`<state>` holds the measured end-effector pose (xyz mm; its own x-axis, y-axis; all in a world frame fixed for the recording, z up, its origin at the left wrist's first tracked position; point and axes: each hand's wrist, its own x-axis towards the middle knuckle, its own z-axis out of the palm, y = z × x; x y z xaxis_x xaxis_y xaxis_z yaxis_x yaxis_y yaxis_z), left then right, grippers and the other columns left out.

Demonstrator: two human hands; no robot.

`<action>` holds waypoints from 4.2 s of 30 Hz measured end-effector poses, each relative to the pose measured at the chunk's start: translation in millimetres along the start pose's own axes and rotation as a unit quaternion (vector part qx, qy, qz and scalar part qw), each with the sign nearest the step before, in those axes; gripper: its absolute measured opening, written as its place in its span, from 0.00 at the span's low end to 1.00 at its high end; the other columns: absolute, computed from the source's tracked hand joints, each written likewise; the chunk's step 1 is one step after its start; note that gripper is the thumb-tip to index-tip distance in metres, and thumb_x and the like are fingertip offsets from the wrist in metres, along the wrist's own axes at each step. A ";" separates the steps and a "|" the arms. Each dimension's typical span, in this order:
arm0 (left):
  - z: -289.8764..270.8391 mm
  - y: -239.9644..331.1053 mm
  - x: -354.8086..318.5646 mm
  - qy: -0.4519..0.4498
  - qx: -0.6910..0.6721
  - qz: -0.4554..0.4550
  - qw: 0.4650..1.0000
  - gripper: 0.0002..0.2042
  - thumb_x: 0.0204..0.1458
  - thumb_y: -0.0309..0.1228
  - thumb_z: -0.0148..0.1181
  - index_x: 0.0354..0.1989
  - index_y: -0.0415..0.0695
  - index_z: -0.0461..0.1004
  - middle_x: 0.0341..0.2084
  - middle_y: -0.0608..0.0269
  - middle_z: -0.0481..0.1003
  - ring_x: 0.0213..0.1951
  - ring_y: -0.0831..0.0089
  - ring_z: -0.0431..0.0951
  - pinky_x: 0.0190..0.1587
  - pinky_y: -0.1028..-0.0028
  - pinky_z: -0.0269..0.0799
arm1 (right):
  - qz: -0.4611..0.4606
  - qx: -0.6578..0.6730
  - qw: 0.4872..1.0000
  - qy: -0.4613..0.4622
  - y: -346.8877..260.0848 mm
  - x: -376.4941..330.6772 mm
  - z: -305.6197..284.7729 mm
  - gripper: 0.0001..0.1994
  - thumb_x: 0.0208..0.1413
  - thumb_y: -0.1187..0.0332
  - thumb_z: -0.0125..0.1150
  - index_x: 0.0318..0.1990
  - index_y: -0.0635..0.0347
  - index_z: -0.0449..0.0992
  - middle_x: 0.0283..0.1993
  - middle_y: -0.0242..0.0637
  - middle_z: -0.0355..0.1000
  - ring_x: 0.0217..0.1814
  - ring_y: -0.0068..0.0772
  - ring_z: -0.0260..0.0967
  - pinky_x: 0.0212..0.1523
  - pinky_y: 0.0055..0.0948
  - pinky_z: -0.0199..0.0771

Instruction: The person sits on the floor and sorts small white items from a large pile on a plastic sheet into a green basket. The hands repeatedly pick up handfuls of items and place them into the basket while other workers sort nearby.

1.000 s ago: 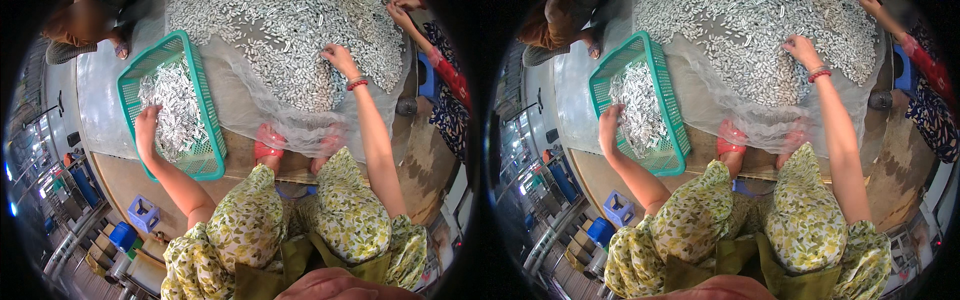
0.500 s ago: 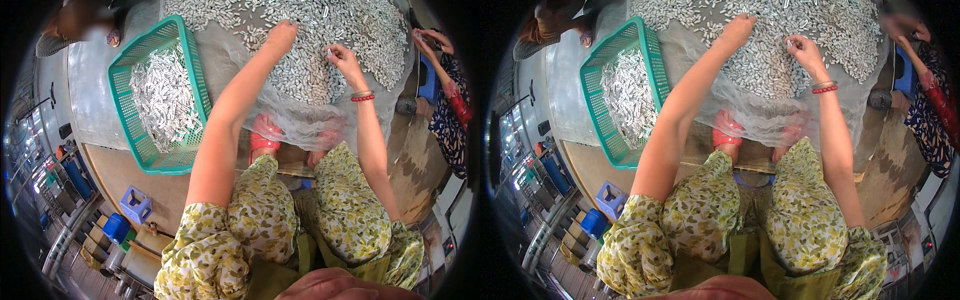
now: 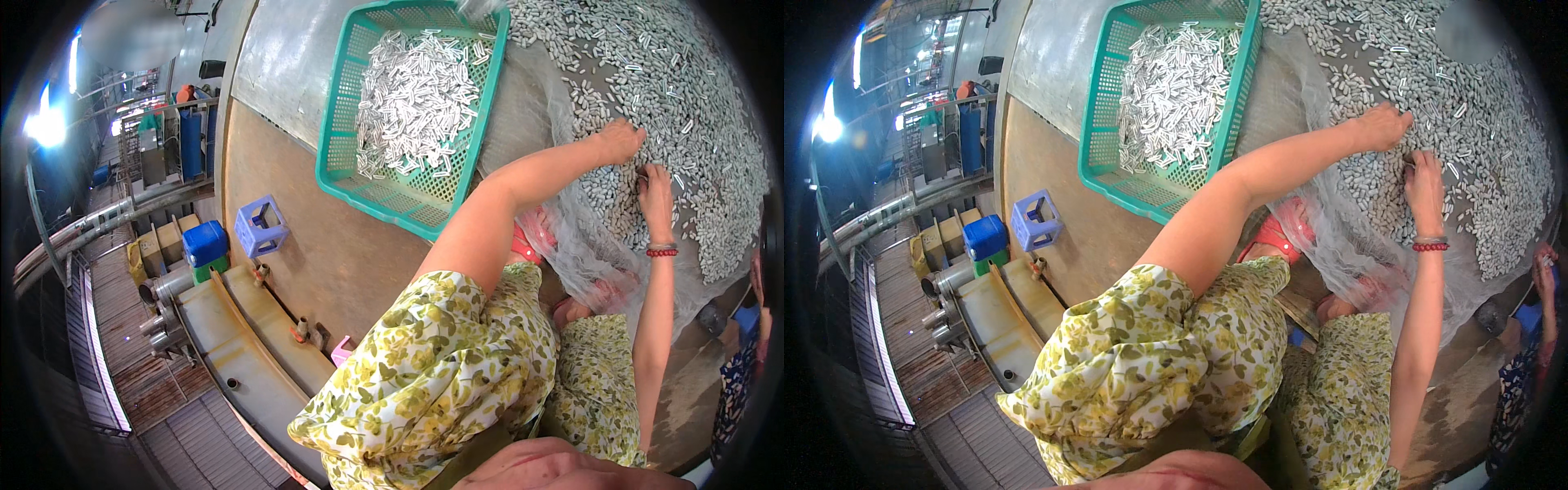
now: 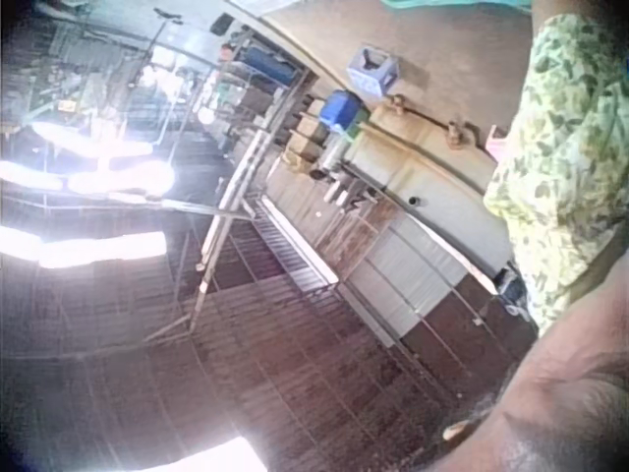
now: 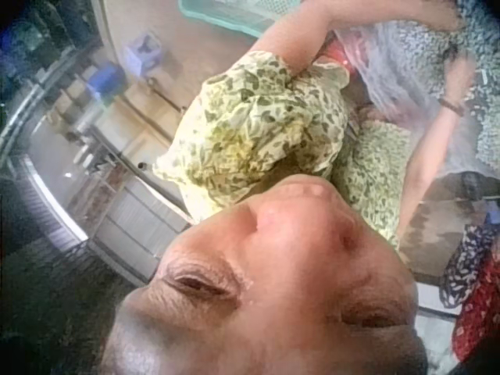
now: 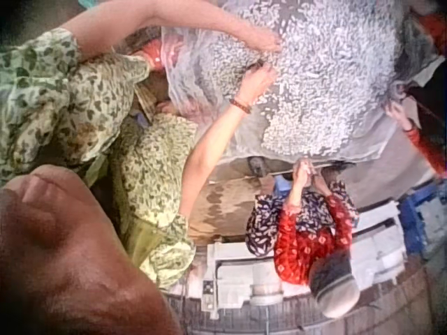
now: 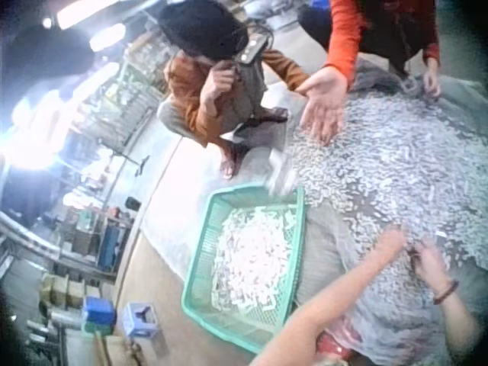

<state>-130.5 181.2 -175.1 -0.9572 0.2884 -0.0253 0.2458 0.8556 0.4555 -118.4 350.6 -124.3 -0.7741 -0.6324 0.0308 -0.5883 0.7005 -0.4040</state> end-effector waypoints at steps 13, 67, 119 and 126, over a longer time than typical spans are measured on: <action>-50.9 31.3 -15.7 0.065 -0.178 0.029 0.981 0.11 0.42 0.22 0.53 0.36 0.37 0.73 0.26 0.48 0.74 0.32 0.56 0.76 0.37 0.60 0.71 | 0.253 0.153 0.953 0.062 85.5 -41.3 -9.5 0.15 0.49 0.67 0.63 0.44 0.61 0.76 0.30 0.34 0.74 0.29 0.20 0.66 0.32 0.20 0.66; -9.4 10.4 58.7 -0.069 0.129 0.136 0.980 0.22 0.45 0.20 0.54 0.48 0.60 0.71 0.46 0.66 0.66 0.47 0.60 0.69 0.47 0.66 0.71 | 0.265 0.521 0.812 0.001 17.8 -43.9 -1.2 0.17 0.56 0.76 0.45 0.54 0.63 0.66 0.43 0.42 0.72 0.32 0.25 0.73 0.32 0.21 0.73; -94.6 48.4 -94.1 -0.014 -0.086 -0.096 0.992 0.13 0.53 0.36 0.44 0.34 0.46 0.75 0.26 0.47 0.73 0.36 0.48 0.74 0.38 0.56 0.70 | -0.052 0.031 0.998 0.002 -20.0 79.5 32.6 0.09 0.44 0.79 0.50 0.35 0.67 0.71 0.34 0.51 0.69 0.40 0.53 0.66 0.43 0.42 0.65; -109.1 2.5 -83.2 -0.081 -0.756 -0.105 0.640 0.20 0.52 0.35 0.38 0.46 0.34 0.71 0.19 0.66 0.65 0.24 0.72 0.66 0.26 0.75 0.66 | 0.040 0.022 0.995 -0.086 8.9 25.2 -10.1 0.08 0.42 0.75 0.53 0.32 0.63 0.74 0.30 0.51 0.72 0.37 0.52 0.70 0.37 0.45 0.68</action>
<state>-66.9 112.4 -74.8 -0.8860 0.3817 -0.2633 -0.4329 -0.4772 0.7648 -145.5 344.2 -117.9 -0.7640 -0.6253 -0.1592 -0.5124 0.7379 -0.4394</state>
